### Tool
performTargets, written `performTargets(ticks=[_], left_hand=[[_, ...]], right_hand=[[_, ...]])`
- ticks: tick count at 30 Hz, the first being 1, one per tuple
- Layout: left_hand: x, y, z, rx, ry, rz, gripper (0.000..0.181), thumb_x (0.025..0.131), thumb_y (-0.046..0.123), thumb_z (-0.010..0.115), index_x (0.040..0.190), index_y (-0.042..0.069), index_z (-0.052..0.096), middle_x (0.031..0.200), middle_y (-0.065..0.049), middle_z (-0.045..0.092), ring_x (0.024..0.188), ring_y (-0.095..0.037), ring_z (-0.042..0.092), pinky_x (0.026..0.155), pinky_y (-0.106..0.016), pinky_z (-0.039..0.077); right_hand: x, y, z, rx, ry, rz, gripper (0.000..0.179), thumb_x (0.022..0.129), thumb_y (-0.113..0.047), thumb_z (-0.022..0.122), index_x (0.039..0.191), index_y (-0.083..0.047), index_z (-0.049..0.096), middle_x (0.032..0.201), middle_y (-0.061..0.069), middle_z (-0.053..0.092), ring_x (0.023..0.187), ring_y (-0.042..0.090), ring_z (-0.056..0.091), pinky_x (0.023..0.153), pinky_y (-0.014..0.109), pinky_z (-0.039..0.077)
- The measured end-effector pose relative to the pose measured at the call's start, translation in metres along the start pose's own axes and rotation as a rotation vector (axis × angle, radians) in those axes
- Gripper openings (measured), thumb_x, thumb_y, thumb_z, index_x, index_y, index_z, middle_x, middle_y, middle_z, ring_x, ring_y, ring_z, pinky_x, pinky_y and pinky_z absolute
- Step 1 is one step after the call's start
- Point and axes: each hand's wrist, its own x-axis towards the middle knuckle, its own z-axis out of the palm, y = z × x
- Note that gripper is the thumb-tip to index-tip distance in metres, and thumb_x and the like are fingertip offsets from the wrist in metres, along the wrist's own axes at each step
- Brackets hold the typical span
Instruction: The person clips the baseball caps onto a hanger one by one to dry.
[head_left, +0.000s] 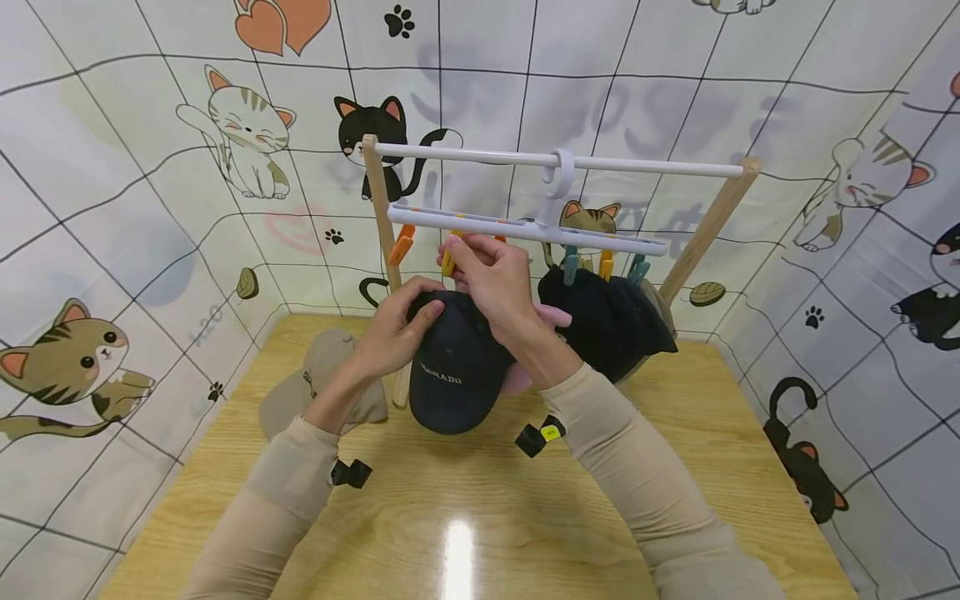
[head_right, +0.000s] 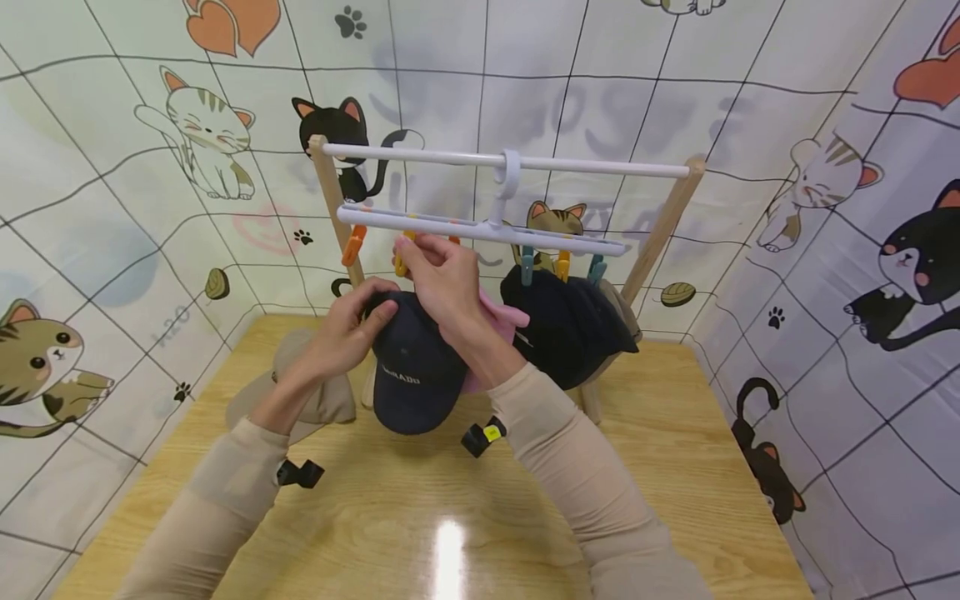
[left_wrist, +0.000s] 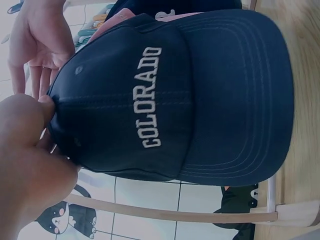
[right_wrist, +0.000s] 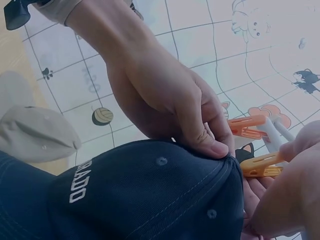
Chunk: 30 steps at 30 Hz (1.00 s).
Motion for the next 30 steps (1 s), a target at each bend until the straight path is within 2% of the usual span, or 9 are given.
performTargets(ticks=[2,5,8,10,15,22,30], left_hand=[[0.0008,-0.0013,0.0008,-0.004,0.032,0.015,0.023,0.115,0.009,0.064,0.136,0.000,0.068,0.137,-0.018,0.072,0.132,-0.033,0.068,0.117,-0.050,0.051],[0.0013,-0.0028,0.0024,-0.007,0.081,0.040,0.024,0.114,0.007,0.064,0.136,-0.002,0.067,0.135,-0.020,0.071,0.129,-0.033,0.068,0.114,-0.039,0.051],[0.0016,-0.0042,0.0038,-0.019,0.122,0.054,0.023,0.113,0.005,0.064,0.135,-0.004,0.067,0.131,-0.021,0.070,0.124,-0.032,0.067,0.109,-0.028,0.050],[0.0018,-0.0046,0.0045,-0.021,0.140,0.057,0.024,0.113,0.005,0.064,0.135,-0.005,0.067,0.131,-0.021,0.071,0.123,-0.032,0.067,0.108,-0.024,0.049],[0.0027,-0.0051,0.0062,-0.028,0.163,0.052,0.024,0.113,0.006,0.065,0.135,-0.004,0.067,0.133,-0.020,0.071,0.126,-0.030,0.067,0.110,-0.022,0.049],[0.0033,-0.0078,0.0081,-0.023,0.169,0.063,0.024,0.113,0.006,0.066,0.134,-0.004,0.068,0.133,-0.020,0.072,0.128,-0.031,0.069,0.112,-0.024,0.050],[0.0034,-0.0086,0.0078,-0.020,0.157,0.075,0.024,0.112,0.005,0.066,0.133,-0.005,0.068,0.134,-0.022,0.073,0.131,-0.034,0.069,0.112,-0.026,0.050]], right_hand=[[-0.0001,-0.0005,0.0001,-0.002,-0.006,-0.001,0.035,0.111,-0.025,0.077,0.134,0.000,0.079,0.117,0.021,0.085,0.108,0.030,0.086,0.108,0.049,0.065],[-0.0006,-0.0010,0.0001,-0.002,-0.013,-0.015,0.035,0.111,-0.024,0.076,0.133,0.002,0.079,0.120,0.025,0.083,0.112,0.033,0.085,0.107,0.044,0.066],[-0.0013,-0.0015,-0.0003,-0.024,-0.015,-0.030,0.035,0.111,-0.023,0.075,0.133,0.003,0.079,0.120,0.025,0.083,0.109,0.027,0.085,0.105,0.040,0.067],[-0.0014,-0.0012,-0.0004,-0.040,-0.012,-0.036,0.035,0.111,-0.023,0.075,0.134,0.004,0.079,0.118,0.023,0.084,0.106,0.020,0.084,0.107,0.043,0.066],[-0.0007,-0.0006,-0.0007,-0.056,-0.008,-0.045,0.034,0.112,-0.024,0.075,0.132,0.004,0.080,0.117,0.022,0.084,0.105,0.018,0.084,0.110,0.049,0.064],[-0.0004,-0.0005,-0.0011,-0.042,-0.009,-0.051,0.035,0.112,-0.023,0.074,0.132,0.006,0.080,0.119,0.026,0.083,0.110,0.025,0.085,0.105,0.039,0.067],[-0.0016,-0.0008,-0.0010,-0.040,0.001,-0.042,0.035,0.112,-0.023,0.075,0.133,0.004,0.080,0.119,0.024,0.085,0.113,0.029,0.086,0.102,0.036,0.067]])
